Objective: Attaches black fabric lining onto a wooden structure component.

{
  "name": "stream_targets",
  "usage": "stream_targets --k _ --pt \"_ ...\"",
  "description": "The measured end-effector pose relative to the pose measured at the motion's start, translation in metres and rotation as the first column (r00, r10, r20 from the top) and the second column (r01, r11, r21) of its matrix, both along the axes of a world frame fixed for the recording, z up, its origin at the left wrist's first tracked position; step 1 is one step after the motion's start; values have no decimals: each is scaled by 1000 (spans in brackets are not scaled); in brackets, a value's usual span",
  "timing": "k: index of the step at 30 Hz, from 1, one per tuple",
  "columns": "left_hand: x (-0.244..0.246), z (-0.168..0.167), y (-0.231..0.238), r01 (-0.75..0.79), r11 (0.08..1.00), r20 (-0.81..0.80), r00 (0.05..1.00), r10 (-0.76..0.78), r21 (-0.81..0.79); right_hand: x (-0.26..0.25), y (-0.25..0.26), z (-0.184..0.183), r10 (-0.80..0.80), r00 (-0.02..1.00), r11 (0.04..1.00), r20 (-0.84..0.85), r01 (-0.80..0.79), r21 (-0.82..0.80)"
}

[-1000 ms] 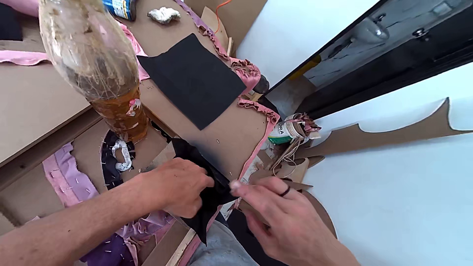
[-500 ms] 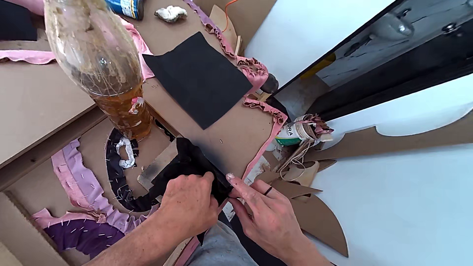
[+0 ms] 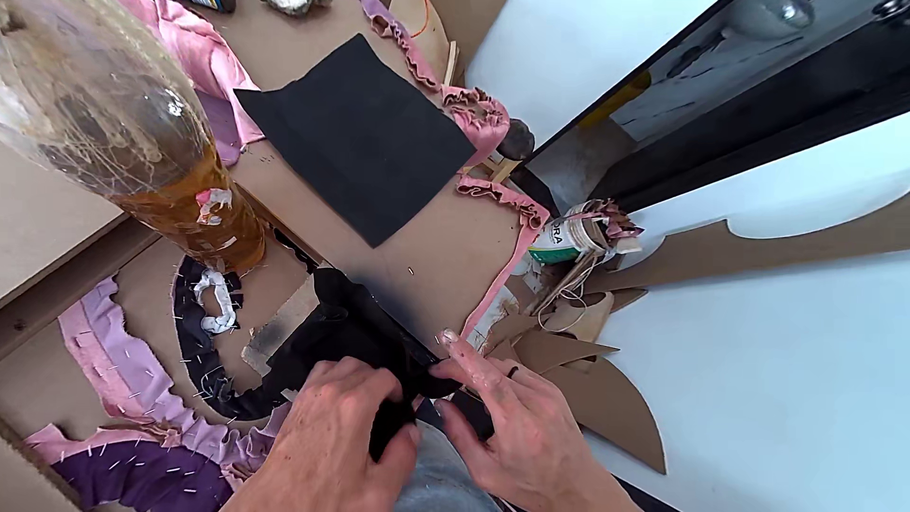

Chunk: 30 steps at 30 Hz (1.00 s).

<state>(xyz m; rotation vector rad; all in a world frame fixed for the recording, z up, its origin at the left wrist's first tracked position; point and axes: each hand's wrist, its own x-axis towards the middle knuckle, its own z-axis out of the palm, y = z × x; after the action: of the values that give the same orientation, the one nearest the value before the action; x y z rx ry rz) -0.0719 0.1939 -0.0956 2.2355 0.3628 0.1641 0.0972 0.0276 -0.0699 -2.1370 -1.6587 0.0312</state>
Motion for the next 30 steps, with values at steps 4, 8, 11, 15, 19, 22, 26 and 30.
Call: stream_targets --k 4,8,11,15,19,22,26,30 --pt "-7 0 23 70 998 73 995 -70 -2 0 -1 3 -40 999 999 12 41 -22" --pt "9 -4 45 268 856 -58 961 -271 442 -4 2 4 14 999 998 38 -12 -56" --pt "18 -4 51 490 718 -171 864 -473 494 -9 6 -2 21 995 997 94 -14 -78" --pt "25 -8 58 612 673 -189 782 -594 415 -10 3 -8 -35 996 999 85 39 -39" --pt "31 -10 64 627 682 -163 770 -617 377 -11 -4 -5 -63 997 995 42 66 -75" --pt "36 -7 65 653 656 -191 749 -634 379 -13 1 0 -73 997 992 40 77 -96" --pt "39 -6 62 675 648 -213 732 -647 353 -12 4 0 -36 999 993 28 39 -115" --pt "36 -10 59 636 679 -181 764 -619 366 -9 5 4 15 998 989 -67 -25 -147"
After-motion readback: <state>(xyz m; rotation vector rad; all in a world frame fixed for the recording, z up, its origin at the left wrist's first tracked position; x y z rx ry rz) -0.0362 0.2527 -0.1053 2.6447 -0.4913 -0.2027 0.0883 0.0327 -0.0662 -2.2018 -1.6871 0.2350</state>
